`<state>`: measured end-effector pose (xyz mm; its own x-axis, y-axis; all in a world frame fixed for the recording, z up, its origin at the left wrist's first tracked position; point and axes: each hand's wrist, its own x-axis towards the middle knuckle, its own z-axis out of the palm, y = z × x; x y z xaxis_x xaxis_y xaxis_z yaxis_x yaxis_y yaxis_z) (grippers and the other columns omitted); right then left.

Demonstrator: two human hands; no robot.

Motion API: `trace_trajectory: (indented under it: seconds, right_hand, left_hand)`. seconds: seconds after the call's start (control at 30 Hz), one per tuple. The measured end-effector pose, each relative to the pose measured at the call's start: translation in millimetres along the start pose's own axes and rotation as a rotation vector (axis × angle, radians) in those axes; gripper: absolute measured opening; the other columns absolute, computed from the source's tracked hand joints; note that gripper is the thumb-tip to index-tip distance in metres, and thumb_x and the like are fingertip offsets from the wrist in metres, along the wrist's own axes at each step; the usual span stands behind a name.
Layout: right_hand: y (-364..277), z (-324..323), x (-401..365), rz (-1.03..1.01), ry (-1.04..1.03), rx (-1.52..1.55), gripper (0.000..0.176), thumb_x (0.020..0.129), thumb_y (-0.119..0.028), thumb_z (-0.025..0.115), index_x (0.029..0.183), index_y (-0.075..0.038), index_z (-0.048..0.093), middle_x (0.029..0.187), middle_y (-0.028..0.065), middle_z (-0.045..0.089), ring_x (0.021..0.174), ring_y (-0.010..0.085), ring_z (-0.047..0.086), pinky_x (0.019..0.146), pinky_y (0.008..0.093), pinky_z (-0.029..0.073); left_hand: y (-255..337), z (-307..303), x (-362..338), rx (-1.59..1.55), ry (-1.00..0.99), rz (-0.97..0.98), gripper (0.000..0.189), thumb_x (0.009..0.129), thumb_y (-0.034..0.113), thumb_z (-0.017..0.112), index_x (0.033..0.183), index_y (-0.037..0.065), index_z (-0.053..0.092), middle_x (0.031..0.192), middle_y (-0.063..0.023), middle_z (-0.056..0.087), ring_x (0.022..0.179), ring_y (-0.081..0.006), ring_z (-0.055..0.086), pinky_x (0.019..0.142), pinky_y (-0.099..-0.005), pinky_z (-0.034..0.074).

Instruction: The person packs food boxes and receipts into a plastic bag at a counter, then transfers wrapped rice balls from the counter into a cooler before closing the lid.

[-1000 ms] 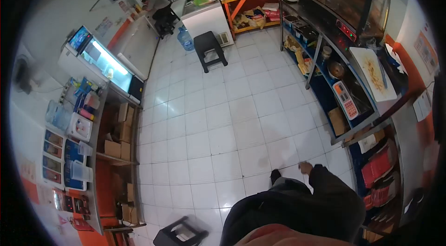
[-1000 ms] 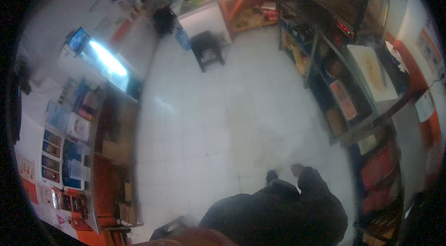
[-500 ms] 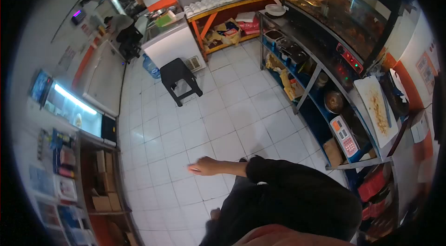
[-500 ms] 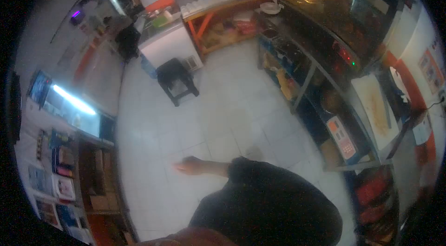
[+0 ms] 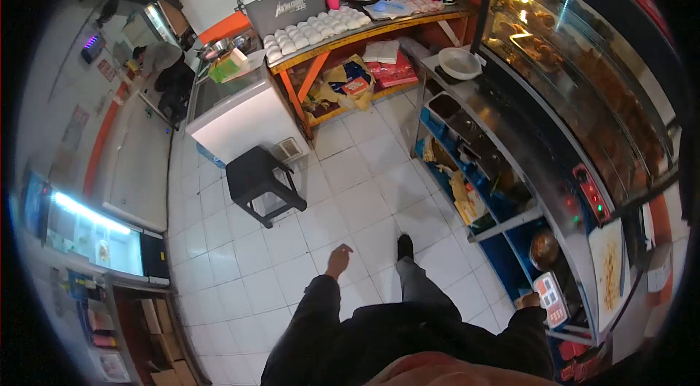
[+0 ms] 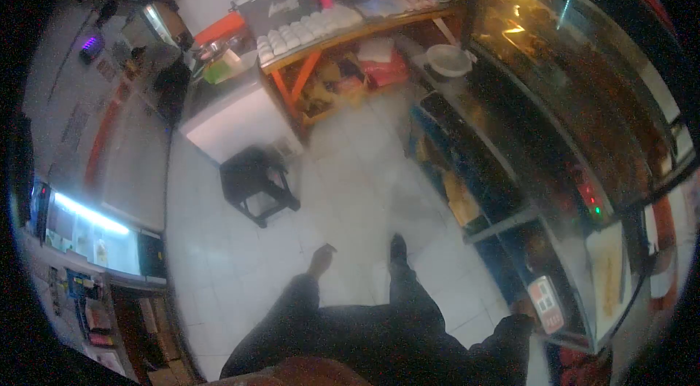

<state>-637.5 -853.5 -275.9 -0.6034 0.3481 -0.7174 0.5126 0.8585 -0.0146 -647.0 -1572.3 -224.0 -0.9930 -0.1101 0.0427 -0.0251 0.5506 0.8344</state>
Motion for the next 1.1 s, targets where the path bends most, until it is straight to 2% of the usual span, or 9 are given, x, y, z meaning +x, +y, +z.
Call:
trace_trajectory:
  seconds: [0.07, 0.17, 0.27, 0.4, 0.6, 0.73, 0.87, 1.03, 1.1]
  right_hand:
    - [-41, -16, 32, -0.017, -0.057, -0.003, 0.021, 0.077, -0.025, 0.055, 0.075, -0.006, 0.062, 0.079, 0.0187, 0.062, 0.077, 0.0372, 0.061, 0.069, 0.0508, 0.047]
    - [-138, -4, 94, -0.34, -0.178, -0.176, 0.02, 0.074, -0.025, 0.057, 0.068, -0.006, 0.061, 0.074, 0.018, 0.061, 0.074, 0.037, 0.06, 0.066, 0.0512, 0.046]
    - [-283, 34, 208, -1.409, 0.3, -0.667, 0.021, 0.072, -0.024, 0.058, 0.061, -0.006, 0.061, 0.07, 0.0173, 0.06, 0.07, 0.0368, 0.06, 0.063, 0.0517, 0.046]
    - [-630, -49, 181, -1.084, 0.079, 0.0, 0.035, 0.081, -0.019, 0.051, 0.11, -0.001, 0.058, 0.111, 0.0222, 0.061, 0.103, 0.0396, 0.057, 0.092, 0.0474, 0.043]
    - [-993, -195, 84, -1.404, 0.001, 0.406, 0.023, 0.083, -0.001, 0.054, 0.104, -0.006, 0.061, 0.075, 0.0087, 0.062, 0.066, 0.0208, 0.061, 0.064, 0.0323, 0.05]
    - [-1097, -239, 86, -1.32, -0.127, 0.542, 0.018, 0.086, -0.002, 0.057, 0.103, -0.006, 0.061, 0.073, 0.0068, 0.06, 0.065, 0.0168, 0.059, 0.062, 0.0303, 0.049]
    - [-1146, -294, 159, -1.294, 0.098, 0.705, 0.018, 0.084, -0.005, 0.061, 0.103, -0.004, 0.061, 0.084, 0.0086, 0.06, 0.072, 0.018, 0.06, 0.065, 0.0304, 0.049]
    - [-1212, -421, 224, -1.294, 0.986, 0.516, 0.04, 0.08, -0.008, 0.069, 0.117, -0.003, 0.056, 0.098, 0.0146, 0.058, 0.087, 0.0261, 0.058, 0.072, 0.0342, 0.049]
    - [-1241, -475, 210, -1.137, 0.544, 0.698, 0.048, 0.079, -0.01, 0.069, 0.124, -0.007, 0.052, 0.111, 0.0187, 0.055, 0.099, 0.0325, 0.055, 0.082, 0.0397, 0.047]
  left_hand:
    - [-13, 24, 49, 0.345, -0.169, 0.04, 0.013, 0.081, 0.006, 0.055, 0.089, 0.009, 0.065, 0.096, -0.0124, 0.063, 0.09, -0.0306, 0.062, 0.08, -0.0401, 0.051]
    - [-62, 61, 98, -0.083, -0.666, -0.626, 0.022, 0.079, 0.015, 0.064, 0.099, 0.008, 0.067, 0.099, -0.0133, 0.066, 0.094, -0.0264, 0.064, 0.079, -0.0388, 0.053]
    - [-60, 40, 138, -0.05, -0.511, -0.377, 0.021, 0.085, 0.013, 0.056, 0.104, 0.007, 0.064, 0.091, -0.0132, 0.068, 0.077, -0.021, 0.067, 0.063, -0.0351, 0.055]
    - [-75, -76, 190, -0.827, 0.348, -0.462, 0.024, 0.092, 0.005, 0.043, 0.11, 0.006, 0.059, 0.083, -0.0134, 0.066, 0.07, -0.0198, 0.066, 0.054, -0.029, 0.054]
    - [-122, -210, 307, -0.466, 0.489, -0.705, 0.023, 0.091, 0.005, 0.042, 0.107, 0.0, 0.058, 0.084, -0.0121, 0.065, 0.07, -0.0181, 0.066, 0.058, -0.0298, 0.057]
    - [-183, -259, 459, -1.065, 0.518, -0.567, 0.025, 0.092, 0.01, 0.042, 0.107, 0.0, 0.059, 0.08, -0.0067, 0.063, 0.067, -0.0158, 0.059, 0.049, -0.0276, 0.047]
    - [-125, -301, 667, -0.26, 0.356, -0.323, 0.022, 0.097, 0.02, 0.048, 0.107, 0.004, 0.059, 0.077, -0.0034, 0.059, 0.062, -0.01, 0.052, 0.053, -0.0247, 0.042]
    - [-16, -327, 875, -0.232, 0.138, -0.145, 0.016, 0.097, 0.012, 0.048, 0.107, 0.006, 0.06, 0.079, -0.0022, 0.059, 0.066, -0.0084, 0.05, 0.058, -0.0249, 0.042]
    - [-19, -320, 928, -0.267, 0.086, 0.036, 0.016, 0.098, 0.013, 0.048, 0.107, 0.006, 0.06, 0.081, -0.0021, 0.059, 0.067, -0.0079, 0.05, 0.06, -0.0239, 0.042]
